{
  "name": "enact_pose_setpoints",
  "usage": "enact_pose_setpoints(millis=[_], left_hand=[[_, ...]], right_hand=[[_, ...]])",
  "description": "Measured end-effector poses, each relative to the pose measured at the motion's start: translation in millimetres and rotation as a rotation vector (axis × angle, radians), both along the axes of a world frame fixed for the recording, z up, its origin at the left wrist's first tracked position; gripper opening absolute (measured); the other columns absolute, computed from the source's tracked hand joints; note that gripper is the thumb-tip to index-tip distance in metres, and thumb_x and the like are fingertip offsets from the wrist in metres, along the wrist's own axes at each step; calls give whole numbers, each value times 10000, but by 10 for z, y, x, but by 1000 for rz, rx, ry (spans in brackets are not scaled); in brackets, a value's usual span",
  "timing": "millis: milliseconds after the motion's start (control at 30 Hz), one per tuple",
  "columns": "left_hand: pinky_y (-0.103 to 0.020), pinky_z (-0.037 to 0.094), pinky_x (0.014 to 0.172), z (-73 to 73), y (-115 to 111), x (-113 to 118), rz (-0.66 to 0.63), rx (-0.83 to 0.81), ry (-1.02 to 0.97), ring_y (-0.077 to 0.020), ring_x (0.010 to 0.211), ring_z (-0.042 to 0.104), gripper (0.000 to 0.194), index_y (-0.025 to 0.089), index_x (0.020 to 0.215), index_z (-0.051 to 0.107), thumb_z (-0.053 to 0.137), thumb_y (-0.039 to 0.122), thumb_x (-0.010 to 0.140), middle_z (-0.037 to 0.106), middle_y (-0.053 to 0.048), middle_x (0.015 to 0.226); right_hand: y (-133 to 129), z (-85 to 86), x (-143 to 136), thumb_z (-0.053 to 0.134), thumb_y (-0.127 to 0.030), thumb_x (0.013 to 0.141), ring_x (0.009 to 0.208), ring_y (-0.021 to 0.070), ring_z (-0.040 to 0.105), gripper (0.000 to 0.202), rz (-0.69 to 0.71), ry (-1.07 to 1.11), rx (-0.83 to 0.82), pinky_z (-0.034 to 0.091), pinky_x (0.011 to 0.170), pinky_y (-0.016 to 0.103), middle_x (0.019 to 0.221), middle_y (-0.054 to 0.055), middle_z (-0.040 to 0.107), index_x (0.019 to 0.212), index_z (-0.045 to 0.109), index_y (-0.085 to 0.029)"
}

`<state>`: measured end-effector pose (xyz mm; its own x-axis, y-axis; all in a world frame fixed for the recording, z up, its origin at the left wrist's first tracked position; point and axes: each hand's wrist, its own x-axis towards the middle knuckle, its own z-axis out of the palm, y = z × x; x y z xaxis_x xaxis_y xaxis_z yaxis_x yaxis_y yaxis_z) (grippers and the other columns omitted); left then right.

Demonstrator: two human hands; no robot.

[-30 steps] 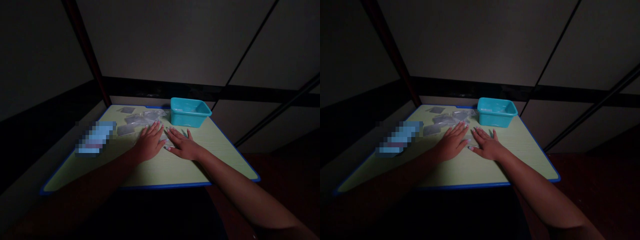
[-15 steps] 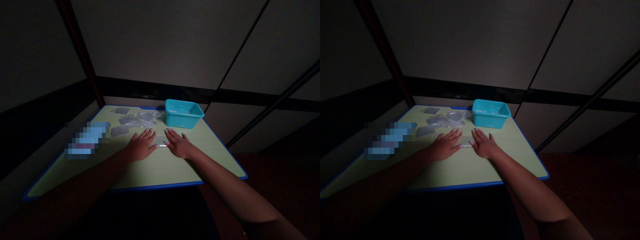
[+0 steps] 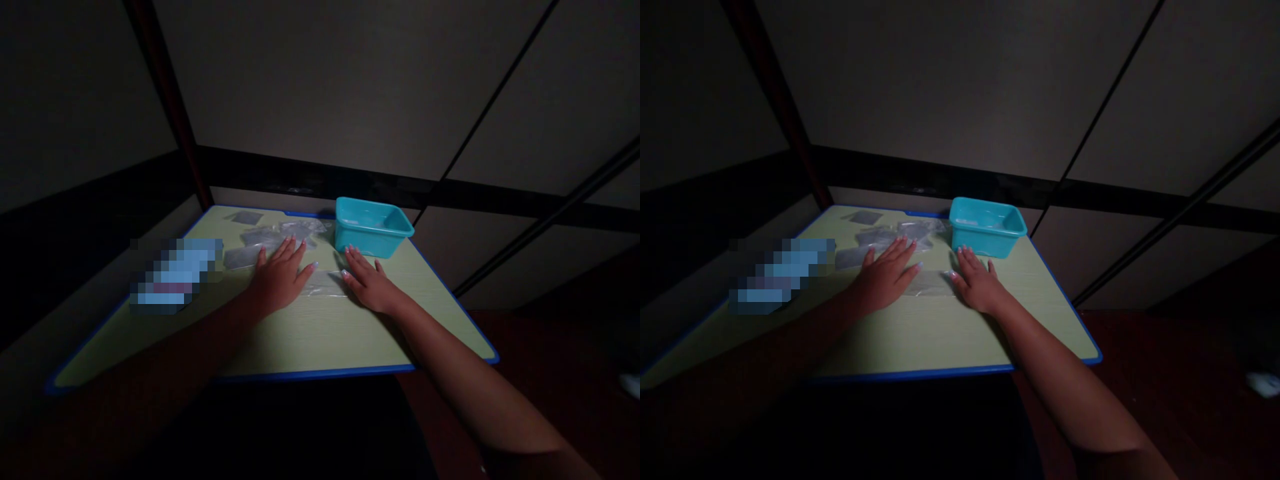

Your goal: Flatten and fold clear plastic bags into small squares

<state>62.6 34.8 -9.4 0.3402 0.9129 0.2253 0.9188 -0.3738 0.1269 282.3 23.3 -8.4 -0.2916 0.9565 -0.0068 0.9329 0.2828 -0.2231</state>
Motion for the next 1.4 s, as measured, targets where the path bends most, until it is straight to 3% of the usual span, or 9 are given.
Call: enact_pose_setpoints(millis=[100,233,367,700,833,1000,1133,1400], left_hand=[[-571,152,1104,-9,-3,14,-47,27,-1,-239,1422,170,551,198,1459,271,247,432,960,232,-71,1534],[-562,180,1097,-128,6,16,-140,-109,73,-235,1427,148,587,192,1470,238,286,450,945,175,-77,1546],[-564,196,1090,-197,37,-9,-141,-196,110,-235,1426,154,642,170,1479,201,255,506,936,152,-88,1548],[-557,190,1086,-186,55,-67,-122,-225,111,-253,1429,131,710,194,1489,170,248,592,906,126,-94,1552],[-558,176,1090,-203,59,-58,-115,-230,94,-260,1430,123,724,188,1490,168,245,603,902,114,-95,1553],[-563,175,1089,-211,70,-53,-111,-240,107,-252,1433,107,729,187,1494,143,235,603,902,89,-94,1552],[-573,176,1082,-199,76,-55,-113,-238,124,-266,1432,106,727,184,1493,144,239,597,903,90,-99,1553],[-585,171,1075,-212,99,-92,-115,-260,104,-310,1429,80,727,226,1494,147,282,611,892,85,-107,1557]], right_hand=[[-37,-23,-139,245,-414,964,1434,199,51,601,123,3,31,86,1101,583,1561,54,48,1503,36,-249],[-58,-29,-230,263,-438,957,1434,196,63,624,205,-75,-31,89,1102,580,1556,71,58,1502,74,-200],[-48,-23,-161,259,-502,946,1434,221,41,662,155,-115,-85,108,1094,596,1555,77,48,1502,72,-198],[0,91,171,253,-584,916,1427,267,13,751,46,-173,-235,147,1090,594,1553,107,-5,1504,20,-178],[6,58,114,269,-509,942,1430,247,46,681,27,-110,-67,133,1095,582,1555,108,36,1505,53,-192],[-39,-15,-123,292,-447,954,1433,198,70,637,217,-65,38,83,1108,562,1560,69,72,1503,43,-239],[-46,-9,-129,285,-471,950,1433,204,62,646,192,-91,-71,114,1099,575,1558,79,54,1503,47,-236],[74,110,262,322,-609,896,1425,281,-29,772,120,-177,-271,110,1074,629,1553,75,-47,1498,-2,-250]])
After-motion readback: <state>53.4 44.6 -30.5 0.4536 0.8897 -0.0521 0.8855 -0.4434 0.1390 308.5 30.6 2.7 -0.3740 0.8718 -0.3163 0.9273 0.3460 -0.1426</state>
